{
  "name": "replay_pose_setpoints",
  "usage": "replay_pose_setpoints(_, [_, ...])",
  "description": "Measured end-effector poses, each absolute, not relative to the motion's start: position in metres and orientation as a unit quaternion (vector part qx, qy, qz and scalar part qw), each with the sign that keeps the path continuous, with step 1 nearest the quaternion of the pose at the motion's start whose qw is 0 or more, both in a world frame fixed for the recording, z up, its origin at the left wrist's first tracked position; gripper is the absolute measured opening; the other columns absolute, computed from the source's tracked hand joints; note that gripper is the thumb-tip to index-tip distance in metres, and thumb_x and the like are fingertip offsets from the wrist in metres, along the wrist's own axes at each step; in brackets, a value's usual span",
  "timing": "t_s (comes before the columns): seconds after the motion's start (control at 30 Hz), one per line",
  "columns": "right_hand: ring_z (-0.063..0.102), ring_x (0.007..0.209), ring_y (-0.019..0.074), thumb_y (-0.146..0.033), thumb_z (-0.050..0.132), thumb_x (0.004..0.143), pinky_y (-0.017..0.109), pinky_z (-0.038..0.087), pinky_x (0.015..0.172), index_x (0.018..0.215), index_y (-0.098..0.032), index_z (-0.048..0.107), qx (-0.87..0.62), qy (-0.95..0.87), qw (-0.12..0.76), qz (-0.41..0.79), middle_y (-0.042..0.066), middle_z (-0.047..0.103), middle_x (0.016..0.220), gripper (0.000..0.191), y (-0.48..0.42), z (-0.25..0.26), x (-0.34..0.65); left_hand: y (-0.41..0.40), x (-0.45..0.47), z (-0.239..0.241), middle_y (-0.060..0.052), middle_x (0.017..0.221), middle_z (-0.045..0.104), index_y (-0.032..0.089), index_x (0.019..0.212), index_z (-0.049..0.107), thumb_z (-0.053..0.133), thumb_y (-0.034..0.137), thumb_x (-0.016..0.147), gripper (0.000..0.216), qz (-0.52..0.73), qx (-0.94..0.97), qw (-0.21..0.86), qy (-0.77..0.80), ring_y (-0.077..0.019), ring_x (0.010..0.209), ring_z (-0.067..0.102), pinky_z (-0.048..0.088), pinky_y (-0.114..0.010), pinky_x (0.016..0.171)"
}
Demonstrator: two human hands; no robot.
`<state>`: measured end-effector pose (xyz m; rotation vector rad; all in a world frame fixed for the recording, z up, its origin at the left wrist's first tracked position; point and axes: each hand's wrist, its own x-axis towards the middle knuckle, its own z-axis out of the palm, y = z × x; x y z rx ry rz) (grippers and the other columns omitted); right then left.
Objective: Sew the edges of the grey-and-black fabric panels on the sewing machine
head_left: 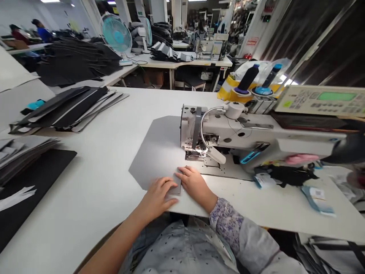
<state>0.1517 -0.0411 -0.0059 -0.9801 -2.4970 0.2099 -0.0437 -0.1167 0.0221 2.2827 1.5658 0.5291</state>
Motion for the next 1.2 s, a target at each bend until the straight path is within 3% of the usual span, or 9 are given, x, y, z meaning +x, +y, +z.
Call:
replay_pose_setpoints(0.13, [0.054, 0.109, 0.0234, -0.016, 0.052, 0.091, 0.039, 0.045, 0.096, 0.114, -0.019, 0.065, -0.366, -0.899, 0.226, 0.086, 0.009, 0.062, 0.123, 0.027, -0.06, -0.001, 0.157, -0.119, -0.045, 0.017, -0.001, 0.098, 0.064, 0.024, 0.097, 0.063, 0.054, 0.029, 0.091, 0.012, 0.181, 0.81, 0.149, 0.538, -0.0178, 0.097, 0.056, 0.046, -0.034, 0.089])
replay_pose_setpoints(0.3, [0.057, 0.082, 0.0184, -0.025, 0.049, 0.096, 0.034, 0.047, 0.08, 0.095, -0.018, 0.067, -0.38, -0.892, 0.211, 0.124, 0.006, 0.066, 0.087, 0.019, -0.09, 0.008, 0.167, -0.108, -0.04, 0.018, -0.001, 0.093, 0.067, 0.024, 0.097, 0.067, 0.049, 0.032, 0.094, 0.02, 0.183, 0.827, 0.14, 0.514, -0.0172, 0.09, 0.055, 0.045, -0.033, 0.084])
replay_pose_setpoints(0.47, [0.055, 0.082, 0.0184, -0.026, 0.047, 0.097, 0.033, 0.043, 0.079, 0.085, -0.019, 0.067, -0.401, -0.879, 0.219, 0.133, 0.006, 0.063, 0.081, 0.024, -0.091, 0.005, 0.166, -0.105, -0.034, 0.023, -0.001, 0.09, 0.067, 0.024, 0.095, 0.068, 0.046, 0.033, 0.096, 0.024, 0.155, 0.83, 0.137, 0.519, -0.0175, 0.086, 0.056, 0.045, -0.033, 0.08])
replay_pose_setpoints(0.73, [0.049, 0.074, 0.0178, -0.017, 0.06, 0.085, 0.03, 0.039, 0.07, 0.072, -0.018, 0.057, -0.467, -0.851, 0.209, 0.117, 0.002, 0.055, 0.074, 0.013, -0.084, 0.0, 0.156, -0.095, -0.025, 0.033, -0.001, 0.084, 0.066, 0.023, 0.09, 0.066, 0.048, 0.023, 0.093, 0.018, 0.091, 0.823, 0.107, 0.551, -0.0178, 0.08, 0.058, 0.045, -0.031, 0.07])
replay_pose_setpoints(0.83, [0.048, 0.074, 0.0176, -0.017, 0.059, 0.087, 0.03, 0.038, 0.07, 0.078, -0.018, 0.058, -0.461, -0.857, 0.2, 0.111, 0.002, 0.056, 0.076, 0.009, -0.085, 0.001, 0.155, -0.101, -0.027, 0.027, -0.003, 0.092, 0.067, 0.022, 0.095, 0.065, 0.047, 0.018, 0.092, 0.019, 0.095, 0.846, 0.077, 0.519, -0.0181, 0.085, 0.059, 0.047, -0.034, 0.075])
replay_pose_setpoints(1.0, [0.049, 0.076, 0.0188, -0.017, 0.053, 0.092, 0.032, 0.038, 0.072, 0.092, -0.018, 0.063, -0.397, -0.9, 0.168, 0.065, 0.004, 0.058, 0.081, 0.01, -0.094, 0.003, 0.163, -0.114, -0.043, 0.007, -0.003, 0.118, 0.066, 0.024, 0.118, 0.062, 0.042, 0.012, 0.093, 0.034, 0.135, 0.876, 0.018, 0.462, -0.0239, 0.118, 0.053, 0.043, -0.044, 0.1])
replay_pose_setpoints(1.1, [0.05, 0.08, 0.0202, -0.015, 0.052, 0.092, 0.034, 0.039, 0.073, 0.106, -0.016, 0.062, -0.382, -0.911, 0.151, 0.033, 0.007, 0.059, 0.087, 0.017, -0.088, 0.002, 0.168, -0.102, -0.044, -0.001, -0.001, 0.116, 0.068, 0.025, 0.117, 0.064, 0.042, 0.016, 0.095, 0.032, 0.141, 0.874, 0.019, 0.464, -0.0231, 0.119, 0.054, 0.044, -0.043, 0.102])
replay_pose_setpoints(1.2, [0.05, 0.079, 0.0209, -0.014, 0.049, 0.092, 0.035, 0.039, 0.073, 0.104, -0.017, 0.064, -0.409, -0.902, 0.141, 0.013, 0.008, 0.059, 0.087, 0.02, -0.064, 0.0, 0.171, -0.07, -0.036, -0.001, -0.002, 0.111, 0.07, 0.024, 0.112, 0.067, 0.043, 0.018, 0.094, 0.03, 0.152, 0.868, 0.028, 0.472, -0.0211, 0.114, 0.058, 0.046, -0.04, 0.101])
